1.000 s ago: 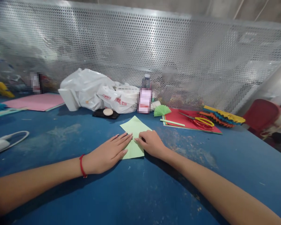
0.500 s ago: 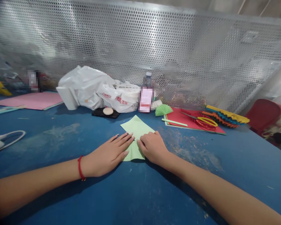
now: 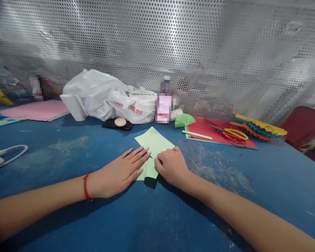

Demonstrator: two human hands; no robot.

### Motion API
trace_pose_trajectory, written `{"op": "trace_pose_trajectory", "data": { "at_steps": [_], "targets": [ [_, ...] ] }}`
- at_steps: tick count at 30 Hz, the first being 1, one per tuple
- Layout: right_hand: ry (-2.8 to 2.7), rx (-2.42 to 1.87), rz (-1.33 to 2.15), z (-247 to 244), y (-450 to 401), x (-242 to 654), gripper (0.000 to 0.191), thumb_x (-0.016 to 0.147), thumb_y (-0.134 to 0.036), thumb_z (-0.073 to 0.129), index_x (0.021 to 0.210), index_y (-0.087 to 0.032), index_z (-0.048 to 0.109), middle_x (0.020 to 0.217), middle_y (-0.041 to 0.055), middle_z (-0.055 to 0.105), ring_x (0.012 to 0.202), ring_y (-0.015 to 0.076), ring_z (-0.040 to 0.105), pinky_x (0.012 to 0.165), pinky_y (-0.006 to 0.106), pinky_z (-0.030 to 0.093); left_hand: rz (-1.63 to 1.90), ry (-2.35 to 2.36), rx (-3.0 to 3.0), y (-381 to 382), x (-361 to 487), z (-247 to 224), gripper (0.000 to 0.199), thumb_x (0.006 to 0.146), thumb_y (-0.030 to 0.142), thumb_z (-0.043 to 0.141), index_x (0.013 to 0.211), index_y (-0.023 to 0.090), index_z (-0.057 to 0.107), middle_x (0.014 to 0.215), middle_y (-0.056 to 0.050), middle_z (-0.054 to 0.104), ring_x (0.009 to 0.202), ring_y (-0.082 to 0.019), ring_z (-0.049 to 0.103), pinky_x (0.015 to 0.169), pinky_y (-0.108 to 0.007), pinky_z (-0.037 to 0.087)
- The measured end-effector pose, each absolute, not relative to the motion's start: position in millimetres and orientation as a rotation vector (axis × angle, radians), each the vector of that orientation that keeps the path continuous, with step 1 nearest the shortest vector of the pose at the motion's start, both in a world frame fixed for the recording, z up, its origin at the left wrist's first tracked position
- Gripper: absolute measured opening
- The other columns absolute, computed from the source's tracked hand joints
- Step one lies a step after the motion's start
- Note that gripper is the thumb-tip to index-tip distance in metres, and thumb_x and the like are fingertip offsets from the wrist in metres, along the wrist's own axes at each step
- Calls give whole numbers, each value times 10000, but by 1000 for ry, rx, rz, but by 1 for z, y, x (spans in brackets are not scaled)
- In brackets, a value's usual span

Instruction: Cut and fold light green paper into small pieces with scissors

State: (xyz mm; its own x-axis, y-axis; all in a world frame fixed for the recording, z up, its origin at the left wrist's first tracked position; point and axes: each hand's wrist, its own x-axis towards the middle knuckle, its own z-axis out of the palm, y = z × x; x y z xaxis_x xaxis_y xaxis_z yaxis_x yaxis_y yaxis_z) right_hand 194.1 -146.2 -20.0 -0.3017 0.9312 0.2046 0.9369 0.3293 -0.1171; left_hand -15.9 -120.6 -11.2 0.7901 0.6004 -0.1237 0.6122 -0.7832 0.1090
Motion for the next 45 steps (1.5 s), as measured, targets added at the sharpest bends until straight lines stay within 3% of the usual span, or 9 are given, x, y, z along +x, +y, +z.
{"op": "trace_pose_trajectory", "data": {
  "at_steps": [6,12,16,21,27,30,35,40,45],
  "targets": [
    [-2083,-1626,144,-19,-152,199,424,986,-390,458,627,-166,485,571,-34,529,562,113,436,667,300,212,-61,973,2838,-120,-16,-14,591,1029,456,138,1562,199,135,1631,-49,81,1511,-242,83,1216,-483,150],
    [-2313,-1496,-80,-21,-162,198,347,908,-234,462,572,-168,512,550,-6,551,572,127,446,693,328,231,-45,941,2846,-118,-19,-15,579,1031,464,153,1559,225,158,1631,-46,88,1509,-254,96,1209,-492,145],
    [-2433,-1461,-308,-22,-161,200,309,865,-215,450,590,-168,581,570,29,611,581,145,467,738,353,256,-42,899,2856,-116,-19,-15,570,1031,462,165,1550,227,207,1629,-53,120,1507,-260,107,1209,-490,136],
    [-2460,-1467,-309,-20,-159,206,315,868,-237,456,591,-173,592,565,32,599,579,147,468,737,350,262,-33,931,2846,-117,-18,-16,569,1031,465,176,1551,235,201,1630,-45,117,1507,-263,110,1210,-479,136],
    [-2223,-1631,85,-18,-155,205,531,971,-444,449,519,-167,492,483,-25,483,489,99,346,637,306,235,22,957,2812,-118,-17,-18,577,1029,472,183,1555,236,185,1628,-34,119,1506,-253,113,1221,-469,116],
    [-2162,-1657,231,-18,-154,203,518,950,-404,508,495,-166,445,456,-50,410,458,83,275,581,294,205,13,1004,2792,-118,-16,-19,581,1031,462,166,1558,218,167,1627,-30,104,1508,-239,103,1224,-464,109],
    [-2266,-1663,147,-21,-153,201,410,939,-292,493,549,-168,510,513,-31,507,484,92,352,593,302,214,22,991,2788,-117,-16,-18,589,1030,464,173,1558,204,168,1624,-37,105,1508,-245,101,1221,-470,125],
    [-2422,-1541,-202,-21,-158,200,374,946,-253,419,613,-171,569,607,30,621,603,146,479,730,348,256,3,986,2802,-117,-18,-17,591,1031,458,165,1558,191,164,1624,-43,102,1508,-242,99,1222,-463,122],
    [-2448,-1529,-359,-22,-161,206,355,930,-218,418,617,-176,579,596,31,632,611,160,491,768,367,245,52,965,2827,-116,-20,-19,583,1031,456,173,1556,202,181,1621,-46,133,1504,-240,128,1219,-450,136]
  ]
}}
